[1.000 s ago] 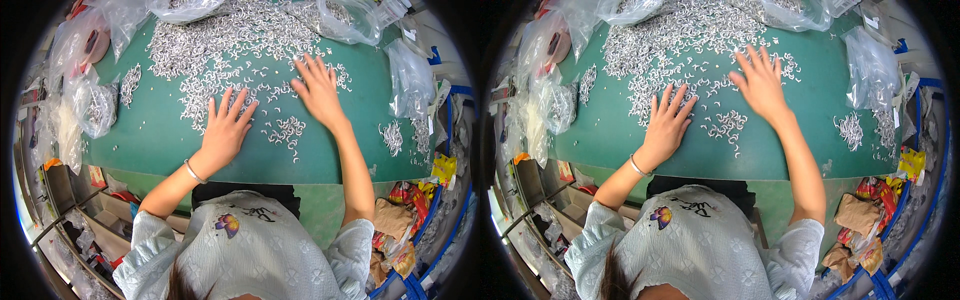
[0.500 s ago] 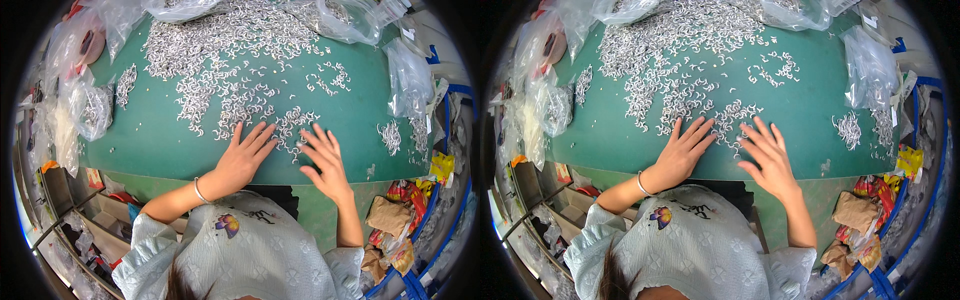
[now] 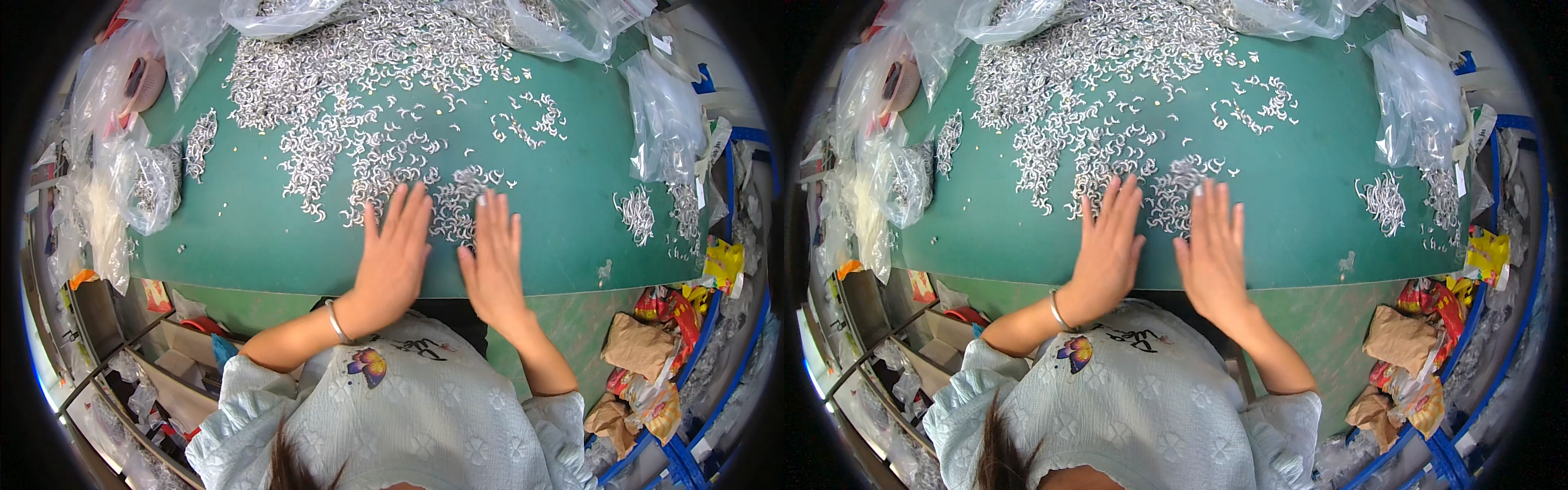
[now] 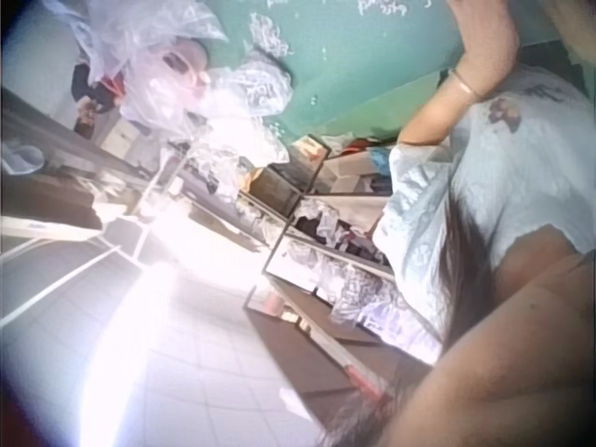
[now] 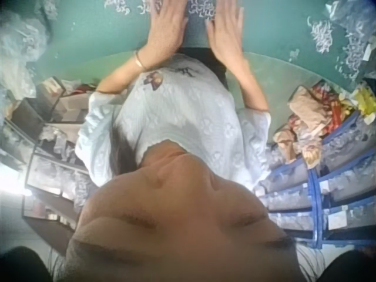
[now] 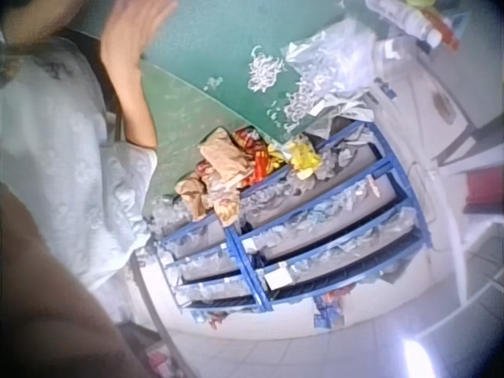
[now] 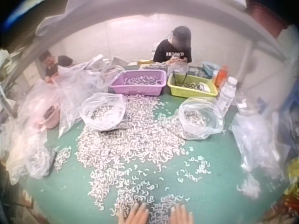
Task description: The person sorts and bags small crescent-shaped metal components by hand on a green workbench, moving them into clear plastic bags.
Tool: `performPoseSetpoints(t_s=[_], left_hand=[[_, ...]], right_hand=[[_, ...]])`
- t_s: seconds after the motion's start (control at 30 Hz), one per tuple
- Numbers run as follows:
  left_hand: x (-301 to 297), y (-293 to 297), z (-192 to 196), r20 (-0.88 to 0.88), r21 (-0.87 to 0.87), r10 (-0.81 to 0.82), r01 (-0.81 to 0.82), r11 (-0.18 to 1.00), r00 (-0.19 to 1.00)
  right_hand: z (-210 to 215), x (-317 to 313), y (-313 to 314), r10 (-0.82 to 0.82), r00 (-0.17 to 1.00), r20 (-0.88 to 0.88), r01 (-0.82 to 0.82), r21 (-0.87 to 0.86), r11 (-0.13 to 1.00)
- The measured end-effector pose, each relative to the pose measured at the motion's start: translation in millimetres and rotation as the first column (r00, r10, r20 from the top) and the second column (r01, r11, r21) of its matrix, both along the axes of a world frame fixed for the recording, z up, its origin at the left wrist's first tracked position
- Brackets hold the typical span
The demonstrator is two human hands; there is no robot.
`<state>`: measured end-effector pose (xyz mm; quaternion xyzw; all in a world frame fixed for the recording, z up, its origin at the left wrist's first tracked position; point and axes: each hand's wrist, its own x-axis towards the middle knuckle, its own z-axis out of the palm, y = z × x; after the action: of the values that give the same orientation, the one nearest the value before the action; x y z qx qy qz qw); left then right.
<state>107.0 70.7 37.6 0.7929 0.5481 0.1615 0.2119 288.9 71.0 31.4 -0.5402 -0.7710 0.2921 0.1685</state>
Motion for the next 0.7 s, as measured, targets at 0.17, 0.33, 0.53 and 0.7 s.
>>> performPoseSetpoints(t_s=[0.17, 0.33, 0.53, 0.7], left_hand=[[21, -24, -9, -0.086, -0.019, -0.206, 0.205, 0.979, 0.975], [25, -3, -21, -0.098, 0.073, -0.205, 0.212, 0.974, 0.974], [-16, 16, -15, -0.287, 0.136, 0.016, 0.025, 0.990, 0.958], [17, -4, -16, -0.104, 0.094, -0.332, 0.341, 0.935, 0.938]], right_hand=[[10, 3, 25, -0.055, 0.929, -0.365, 0.051, -0.022, 0.998], [4, 22, 55, 0.016, 0.996, 0.085, -0.031, 0.182, 0.983], [-6, 54, 34, -0.162, 0.968, 0.192, 0.118, 0.225, 0.967], [5, 21, 49, 0.077, 0.991, 0.107, -0.095, 0.171, 0.981]])
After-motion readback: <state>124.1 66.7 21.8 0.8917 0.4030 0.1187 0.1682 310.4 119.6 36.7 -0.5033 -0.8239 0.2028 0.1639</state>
